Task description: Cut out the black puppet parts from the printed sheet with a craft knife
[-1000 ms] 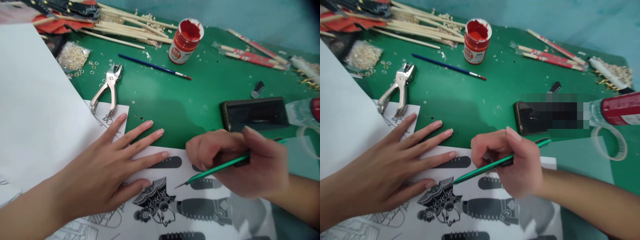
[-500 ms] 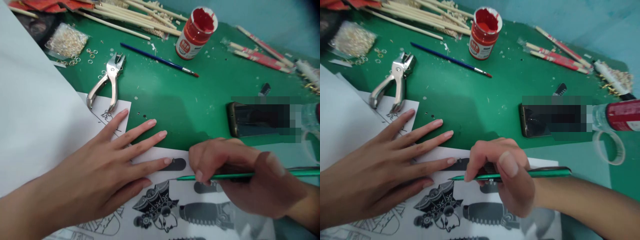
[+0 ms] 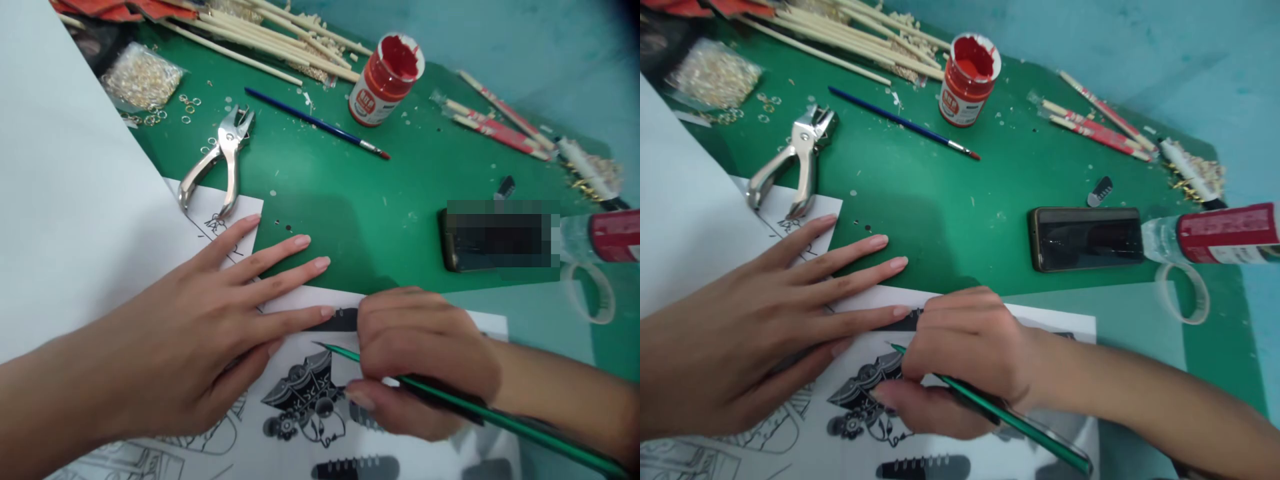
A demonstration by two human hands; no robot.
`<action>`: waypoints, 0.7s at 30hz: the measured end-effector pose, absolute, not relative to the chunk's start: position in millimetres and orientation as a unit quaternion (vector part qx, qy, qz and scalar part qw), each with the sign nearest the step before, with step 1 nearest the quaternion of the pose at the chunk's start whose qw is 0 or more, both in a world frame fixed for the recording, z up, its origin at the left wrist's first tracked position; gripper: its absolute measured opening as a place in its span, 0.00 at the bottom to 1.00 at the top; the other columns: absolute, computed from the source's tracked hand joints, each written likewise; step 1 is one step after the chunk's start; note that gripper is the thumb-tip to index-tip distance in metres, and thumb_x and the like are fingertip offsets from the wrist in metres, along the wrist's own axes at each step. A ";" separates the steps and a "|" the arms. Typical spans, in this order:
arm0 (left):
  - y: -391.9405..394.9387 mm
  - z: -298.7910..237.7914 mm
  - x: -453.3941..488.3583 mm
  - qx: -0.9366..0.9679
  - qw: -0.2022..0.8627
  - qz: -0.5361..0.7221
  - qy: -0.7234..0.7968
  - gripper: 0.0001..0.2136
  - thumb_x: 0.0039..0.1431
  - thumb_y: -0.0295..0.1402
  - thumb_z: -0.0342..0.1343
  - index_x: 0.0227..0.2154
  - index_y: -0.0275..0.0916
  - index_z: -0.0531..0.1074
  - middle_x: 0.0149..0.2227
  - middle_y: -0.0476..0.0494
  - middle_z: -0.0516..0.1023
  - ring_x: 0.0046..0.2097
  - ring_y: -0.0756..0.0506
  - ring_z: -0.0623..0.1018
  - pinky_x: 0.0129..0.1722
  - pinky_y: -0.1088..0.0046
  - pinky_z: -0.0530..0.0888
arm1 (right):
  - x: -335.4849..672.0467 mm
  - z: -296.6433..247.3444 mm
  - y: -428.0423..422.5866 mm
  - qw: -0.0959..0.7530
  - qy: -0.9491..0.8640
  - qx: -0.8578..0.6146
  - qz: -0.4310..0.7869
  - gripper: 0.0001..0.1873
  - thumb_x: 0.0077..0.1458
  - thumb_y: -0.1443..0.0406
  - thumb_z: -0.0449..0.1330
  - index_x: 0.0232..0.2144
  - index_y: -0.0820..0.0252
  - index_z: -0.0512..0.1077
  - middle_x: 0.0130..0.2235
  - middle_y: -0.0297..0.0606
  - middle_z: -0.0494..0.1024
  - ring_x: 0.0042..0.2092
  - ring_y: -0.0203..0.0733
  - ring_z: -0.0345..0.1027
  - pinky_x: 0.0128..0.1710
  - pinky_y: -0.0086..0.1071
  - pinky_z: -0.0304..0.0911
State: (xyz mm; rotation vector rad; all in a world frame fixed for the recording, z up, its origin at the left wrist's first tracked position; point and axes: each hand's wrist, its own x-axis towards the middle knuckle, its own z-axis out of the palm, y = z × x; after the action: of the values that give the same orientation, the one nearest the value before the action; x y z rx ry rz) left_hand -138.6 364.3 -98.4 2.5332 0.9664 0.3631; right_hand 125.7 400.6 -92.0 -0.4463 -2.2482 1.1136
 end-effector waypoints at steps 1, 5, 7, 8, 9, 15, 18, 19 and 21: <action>364.1 -98.8 -139.1 0.909 0.199 0.132 0.341 0.23 0.73 0.42 0.48 0.69 0.57 0.63 0.74 0.58 0.58 0.75 0.39 0.59 0.77 0.49 0.37 | 126.6 -91.7 400.6 0.283 -0.850 -0.169 0.412 0.13 0.71 0.64 0.57 0.30 0.56 0.67 0.23 0.29 0.69 0.24 0.34 0.62 0.27 0.31 0.57; 362.4 -100.3 -140.5 0.909 0.194 0.130 0.344 0.23 0.74 0.42 0.47 0.69 0.57 0.62 0.74 0.58 0.58 0.76 0.40 0.57 0.77 0.47 0.37 | 130.8 -85.7 404.6 0.215 -0.878 -0.197 0.379 0.07 0.67 0.65 0.56 0.33 0.56 0.66 0.25 0.28 0.66 0.25 0.35 0.57 0.26 0.31 0.53; 361.7 -100.9 -140.6 0.910 0.188 0.129 0.346 0.23 0.74 0.42 0.48 0.70 0.58 0.61 0.74 0.59 0.58 0.76 0.39 0.56 0.76 0.46 0.38 | 132.1 -79.5 408.4 0.150 -0.911 -0.197 0.331 0.08 0.68 0.63 0.55 0.33 0.57 0.66 0.26 0.30 0.67 0.27 0.37 0.57 0.27 0.32 0.52; 361.6 -101.3 -140.5 0.910 0.184 0.130 0.347 0.24 0.74 0.43 0.49 0.69 0.58 0.61 0.74 0.59 0.59 0.76 0.39 0.55 0.76 0.45 0.38 | 132.7 -75.7 410.3 0.114 -0.927 -0.188 0.303 0.11 0.69 0.63 0.53 0.32 0.57 0.66 0.26 0.31 0.67 0.27 0.37 0.57 0.27 0.33 0.51; 361.6 -101.6 -140.5 0.912 0.178 0.133 0.345 0.24 0.73 0.43 0.49 0.69 0.58 0.61 0.74 0.58 0.59 0.77 0.39 0.55 0.76 0.45 0.38 | 133.1 -71.5 411.9 0.077 -0.941 -0.177 0.278 0.13 0.71 0.62 0.52 0.31 0.56 0.66 0.25 0.31 0.67 0.27 0.38 0.57 0.28 0.34 0.51; 362.7 -103.1 -140.5 0.915 0.163 0.143 0.341 0.23 0.73 0.41 0.48 0.69 0.58 0.63 0.74 0.56 0.59 0.77 0.39 0.52 0.76 0.44 0.40 | 138.7 -45.1 411.4 0.017 -0.957 -0.135 0.257 0.14 0.71 0.66 0.49 0.33 0.58 0.70 0.26 0.33 0.68 0.29 0.41 0.57 0.30 0.37 0.50; 361.8 -103.2 -140.6 0.913 0.164 0.149 0.343 0.22 0.74 0.41 0.47 0.68 0.58 0.63 0.74 0.55 0.60 0.76 0.38 0.55 0.76 0.44 0.41 | 143.2 -39.8 408.6 -0.010 -0.957 -0.125 0.261 0.15 0.70 0.67 0.49 0.35 0.60 0.73 0.26 0.34 0.69 0.29 0.41 0.58 0.30 0.37 0.52; 361.4 -103.2 -140.6 0.912 0.164 0.149 0.344 0.22 0.74 0.41 0.47 0.68 0.57 0.63 0.74 0.55 0.60 0.76 0.38 0.56 0.76 0.43 0.41 | 144.4 -40.1 408.6 -0.018 -0.958 -0.116 0.261 0.15 0.70 0.67 0.49 0.35 0.60 0.74 0.26 0.34 0.70 0.29 0.42 0.58 0.30 0.37 0.53; 360.9 -103.4 -140.6 0.912 0.167 0.146 0.345 0.22 0.74 0.41 0.48 0.68 0.57 0.64 0.74 0.54 0.61 0.76 0.38 0.56 0.76 0.42 0.40 | 145.2 -43.3 410.6 -0.012 -0.961 -0.105 0.256 0.16 0.70 0.67 0.49 0.35 0.60 0.75 0.26 0.34 0.71 0.30 0.42 0.59 0.30 0.37 0.54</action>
State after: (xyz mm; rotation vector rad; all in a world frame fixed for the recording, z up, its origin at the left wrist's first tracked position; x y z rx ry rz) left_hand -140.6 360.9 -103.4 2.5949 0.9814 0.4169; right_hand 145.2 410.6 -43.3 -0.3335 -3.0417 0.8095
